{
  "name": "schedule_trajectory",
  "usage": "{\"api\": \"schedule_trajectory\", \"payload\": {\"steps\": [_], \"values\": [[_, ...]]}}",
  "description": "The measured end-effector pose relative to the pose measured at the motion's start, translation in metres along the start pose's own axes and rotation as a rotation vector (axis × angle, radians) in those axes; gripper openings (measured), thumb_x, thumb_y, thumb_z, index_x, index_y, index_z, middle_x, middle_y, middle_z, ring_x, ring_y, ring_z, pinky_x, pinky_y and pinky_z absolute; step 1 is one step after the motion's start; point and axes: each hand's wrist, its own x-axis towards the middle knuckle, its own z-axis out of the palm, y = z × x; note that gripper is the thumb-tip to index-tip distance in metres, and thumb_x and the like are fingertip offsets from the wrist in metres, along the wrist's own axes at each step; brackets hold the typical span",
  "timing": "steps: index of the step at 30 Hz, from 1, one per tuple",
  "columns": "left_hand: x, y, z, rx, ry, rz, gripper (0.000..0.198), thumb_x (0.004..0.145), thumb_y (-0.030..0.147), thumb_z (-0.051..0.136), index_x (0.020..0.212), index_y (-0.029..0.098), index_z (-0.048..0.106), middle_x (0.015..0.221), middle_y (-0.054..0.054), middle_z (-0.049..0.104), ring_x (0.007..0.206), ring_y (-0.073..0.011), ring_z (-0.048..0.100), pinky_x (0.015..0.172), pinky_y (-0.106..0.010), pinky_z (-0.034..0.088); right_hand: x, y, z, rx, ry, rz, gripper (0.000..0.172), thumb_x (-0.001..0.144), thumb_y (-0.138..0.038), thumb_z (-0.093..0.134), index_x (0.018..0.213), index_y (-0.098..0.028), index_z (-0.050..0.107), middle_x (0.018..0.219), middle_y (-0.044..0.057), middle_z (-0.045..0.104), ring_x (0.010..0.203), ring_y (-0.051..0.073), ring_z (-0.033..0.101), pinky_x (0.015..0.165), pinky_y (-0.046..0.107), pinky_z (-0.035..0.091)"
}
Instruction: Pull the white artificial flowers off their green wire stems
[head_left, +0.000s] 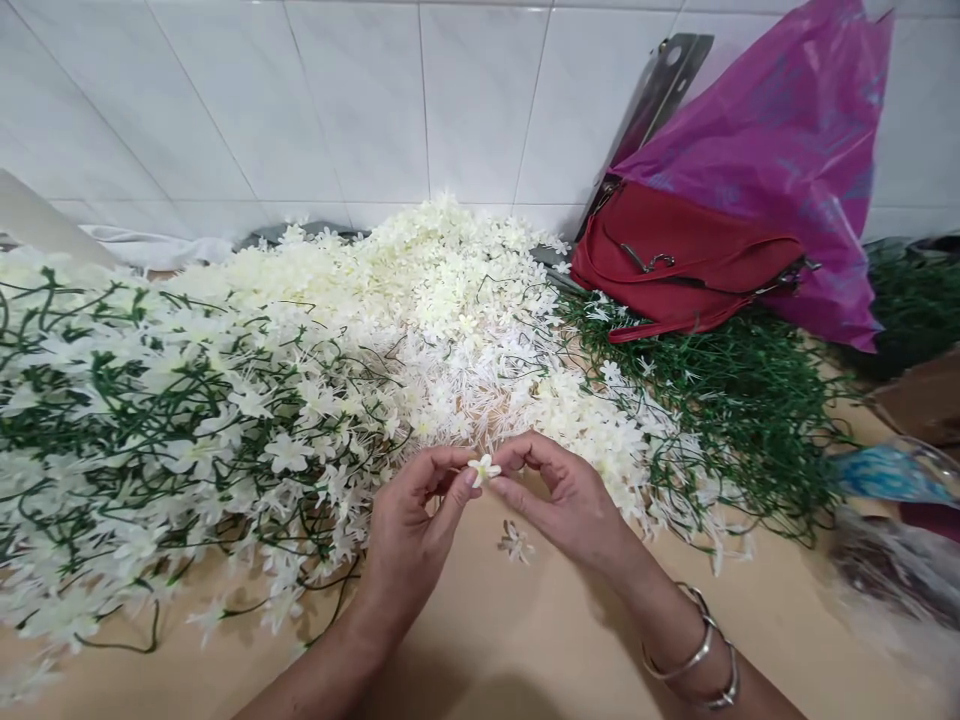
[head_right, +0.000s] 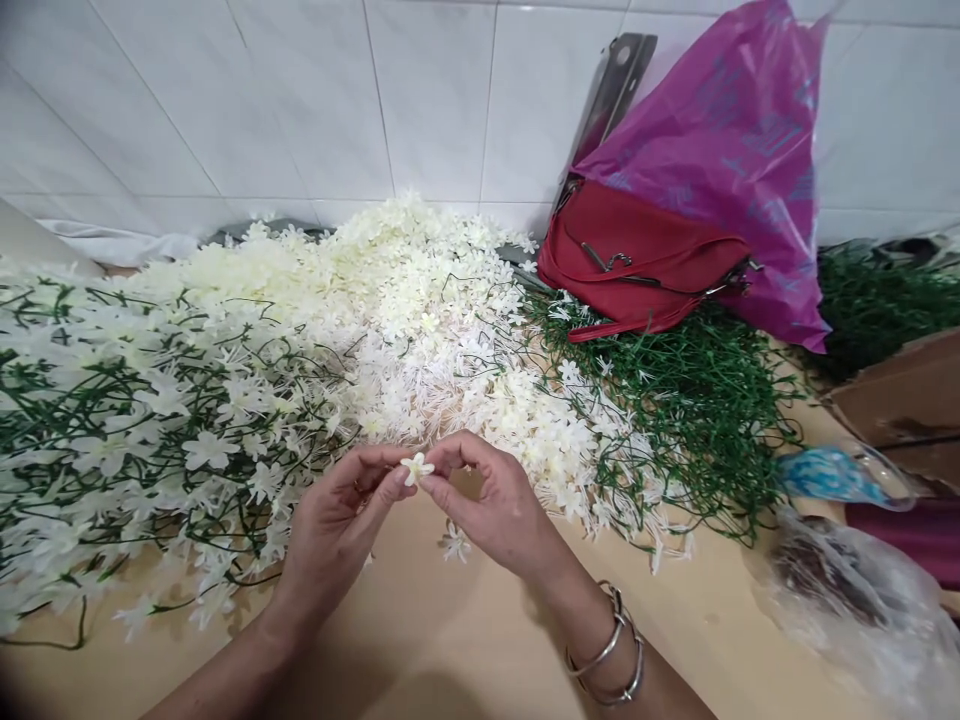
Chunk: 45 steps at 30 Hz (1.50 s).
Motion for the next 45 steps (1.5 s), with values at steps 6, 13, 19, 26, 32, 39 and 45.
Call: {"api": "schedule_trajectory", "payload": {"steps": [6, 13, 19, 26, 32, 39, 45], "values": [[0.0, 0.001, 0.001, 0.157, 0.006, 0.136, 0.005, 0.098, 0.021, 0.065, 0.099, 0.021, 0.07, 0.087, -0.001, 0.074, 0.079, -0.0141, 0.071, 0.075, -0.025, 0.056, -0.002, 0.006, 0.001, 0.018, -0.025, 0.023, 0.009, 0.095, -0.031, 0.07, 0.097, -0.023, 0.074, 0.088, 0.002, 0.073, 0.085, 0.018, 0.067, 0.08, 0.03, 0.053], [-0.004, -0.008, 0.004, 0.166, -0.054, 0.126, 0.009, 0.1, 0.024, 0.061, 0.1, 0.022, 0.07, 0.089, -0.001, 0.075, 0.08, -0.015, 0.072, 0.075, -0.024, 0.056, 0.001, 0.01, -0.005, 0.213, -0.11, 0.146, 0.021, 0.094, -0.041, 0.071, 0.09, -0.02, 0.074, 0.081, 0.002, 0.07, 0.08, 0.017, 0.064, 0.076, 0.029, 0.049], [0.0, -0.006, -0.002, -0.108, -0.214, -0.07, 0.018, 0.101, 0.036, 0.064, 0.097, 0.02, 0.072, 0.087, -0.003, 0.076, 0.081, -0.0146, 0.072, 0.076, -0.022, 0.055, 0.002, 0.018, -0.012, 0.493, -0.247, 0.267, 0.031, 0.087, -0.045, 0.081, 0.088, -0.016, 0.072, 0.077, 0.002, 0.069, 0.073, 0.014, 0.063, 0.071, 0.026, 0.048], [0.005, 0.005, -0.009, -0.425, -0.423, -0.259, 0.022, 0.096, 0.039, 0.073, 0.096, 0.018, 0.069, 0.087, -0.005, 0.077, 0.083, -0.0143, 0.07, 0.081, -0.024, 0.054, 0.0, 0.022, -0.014, 0.708, -0.38, 0.311, 0.036, 0.085, -0.046, 0.084, 0.087, -0.015, 0.068, 0.072, 0.001, 0.067, 0.062, 0.01, 0.06, 0.063, 0.023, 0.044], [0.002, -0.006, -0.004, -0.315, -0.298, -0.166, 0.023, 0.101, 0.041, 0.065, 0.105, 0.018, 0.068, 0.092, -0.005, 0.072, 0.083, -0.0132, 0.067, 0.078, -0.022, 0.052, 0.001, 0.014, -0.006, 0.644, -0.306, 0.324, 0.036, 0.086, -0.047, 0.083, 0.088, -0.016, 0.064, 0.076, 0.001, 0.066, 0.071, 0.012, 0.06, 0.069, 0.025, 0.043], [0.001, -0.01, 0.0, -0.176, -0.193, -0.09, 0.022, 0.1, 0.039, 0.065, 0.104, 0.02, 0.074, 0.097, -0.006, 0.077, 0.089, -0.0166, 0.071, 0.084, -0.023, 0.054, 0.0, 0.021, -0.004, 0.484, -0.205, 0.295, 0.038, 0.083, -0.051, 0.084, 0.087, -0.018, 0.065, 0.077, -0.003, 0.055, 0.072, 0.012, 0.047, 0.067, 0.025, 0.035], [0.0, -0.008, -0.001, -0.093, -0.135, -0.051, 0.022, 0.1, 0.038, 0.063, 0.106, 0.023, 0.079, 0.097, -0.005, 0.077, 0.096, -0.0191, 0.073, 0.089, -0.026, 0.054, -0.001, 0.021, -0.003, 0.418, -0.166, 0.301, 0.04, 0.083, -0.055, 0.082, 0.086, -0.018, 0.066, 0.076, -0.002, 0.053, 0.074, 0.013, 0.046, 0.069, 0.026, 0.035]]}}
